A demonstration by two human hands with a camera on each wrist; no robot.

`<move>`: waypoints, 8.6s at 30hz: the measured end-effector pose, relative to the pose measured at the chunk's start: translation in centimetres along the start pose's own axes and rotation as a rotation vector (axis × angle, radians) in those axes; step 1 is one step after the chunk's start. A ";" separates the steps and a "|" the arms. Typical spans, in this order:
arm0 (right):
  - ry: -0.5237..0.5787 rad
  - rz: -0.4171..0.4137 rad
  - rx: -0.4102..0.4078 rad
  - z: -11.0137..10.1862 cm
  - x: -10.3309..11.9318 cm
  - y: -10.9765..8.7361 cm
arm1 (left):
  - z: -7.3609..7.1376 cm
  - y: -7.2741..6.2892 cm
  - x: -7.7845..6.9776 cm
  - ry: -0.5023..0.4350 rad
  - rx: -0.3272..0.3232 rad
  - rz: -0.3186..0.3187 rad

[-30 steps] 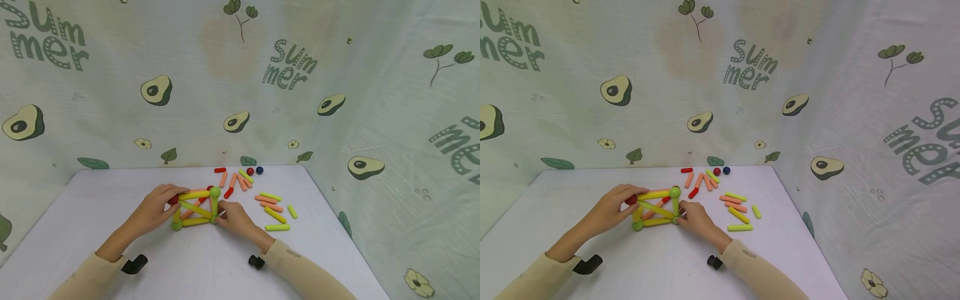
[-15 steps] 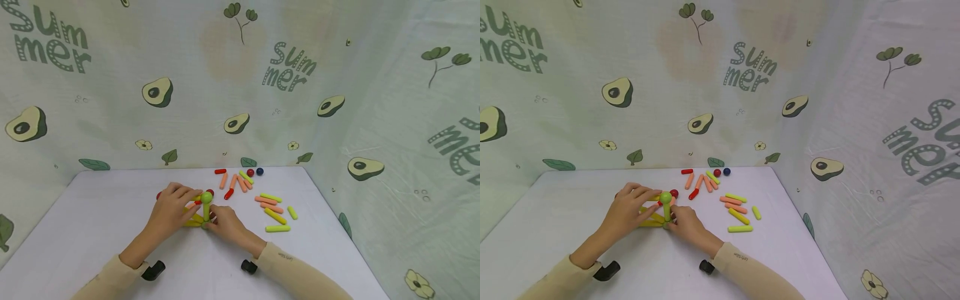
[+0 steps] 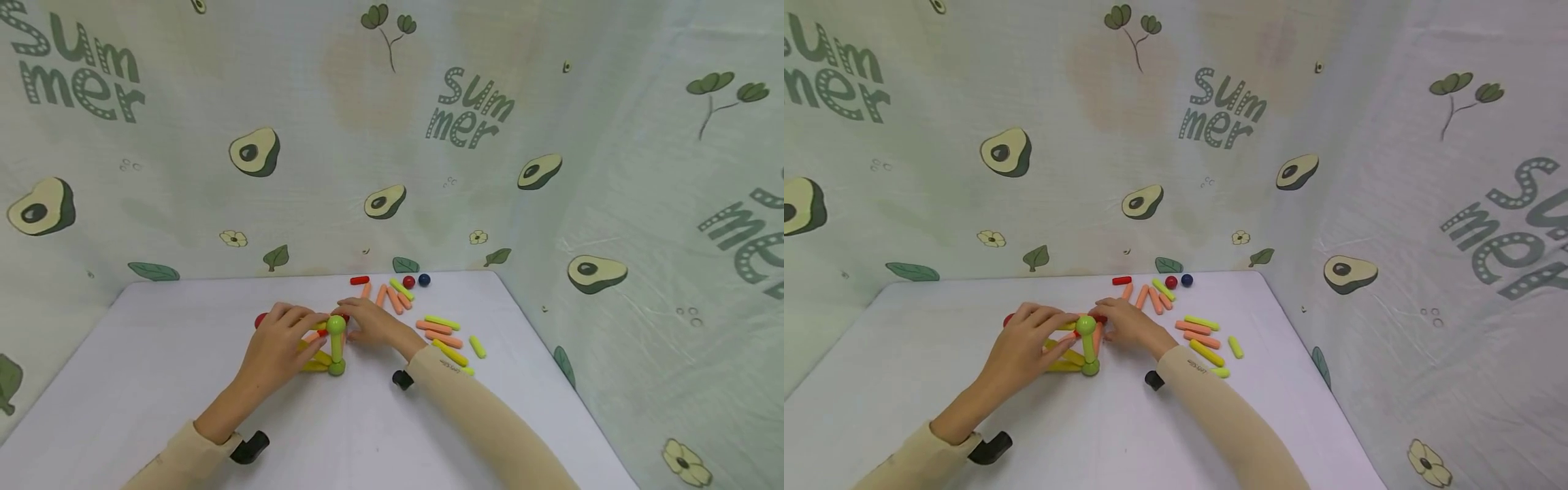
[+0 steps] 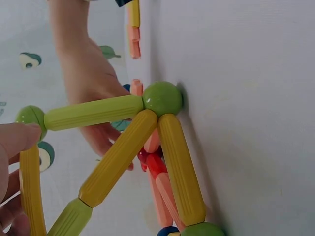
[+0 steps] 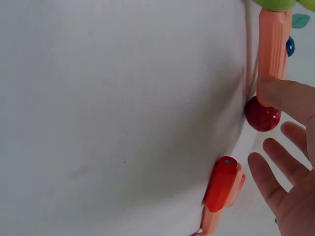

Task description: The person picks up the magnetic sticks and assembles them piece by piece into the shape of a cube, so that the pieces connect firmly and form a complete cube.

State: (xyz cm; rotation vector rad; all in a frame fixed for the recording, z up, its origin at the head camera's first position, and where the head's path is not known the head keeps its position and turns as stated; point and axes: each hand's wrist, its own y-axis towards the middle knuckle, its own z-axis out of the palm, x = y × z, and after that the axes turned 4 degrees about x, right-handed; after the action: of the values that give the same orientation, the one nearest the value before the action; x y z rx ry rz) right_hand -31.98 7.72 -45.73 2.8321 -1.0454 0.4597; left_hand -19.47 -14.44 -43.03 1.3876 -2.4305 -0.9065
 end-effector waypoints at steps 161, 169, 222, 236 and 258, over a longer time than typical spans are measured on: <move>0.336 -0.154 -0.150 -6.0 1.3 -7.6 | -0.2 0.3 2.0 -0.063 0.051 -0.051; 0.362 -0.150 -0.167 -6.1 1.7 -7.9 | 0.2 2.7 1.7 -0.093 0.195 0.222; 0.412 -0.039 -0.142 -3.1 0.2 -9.8 | 0.5 3.1 1.4 -0.045 0.244 0.290; 0.550 -0.060 -0.227 -0.8 0.7 -8.5 | 0.5 3.1 1.5 -0.043 0.234 0.301; 0.464 -0.094 -0.288 -0.1 -0.3 -7.1 | -0.9 0.6 3.2 -0.081 0.128 0.054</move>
State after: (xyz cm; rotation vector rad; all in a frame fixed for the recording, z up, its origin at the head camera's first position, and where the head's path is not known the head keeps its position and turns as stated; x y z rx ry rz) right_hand -27.61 13.34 -45.62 2.3477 -0.8050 0.8298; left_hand -21.17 -17.23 -42.34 1.3433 -2.6145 -0.8230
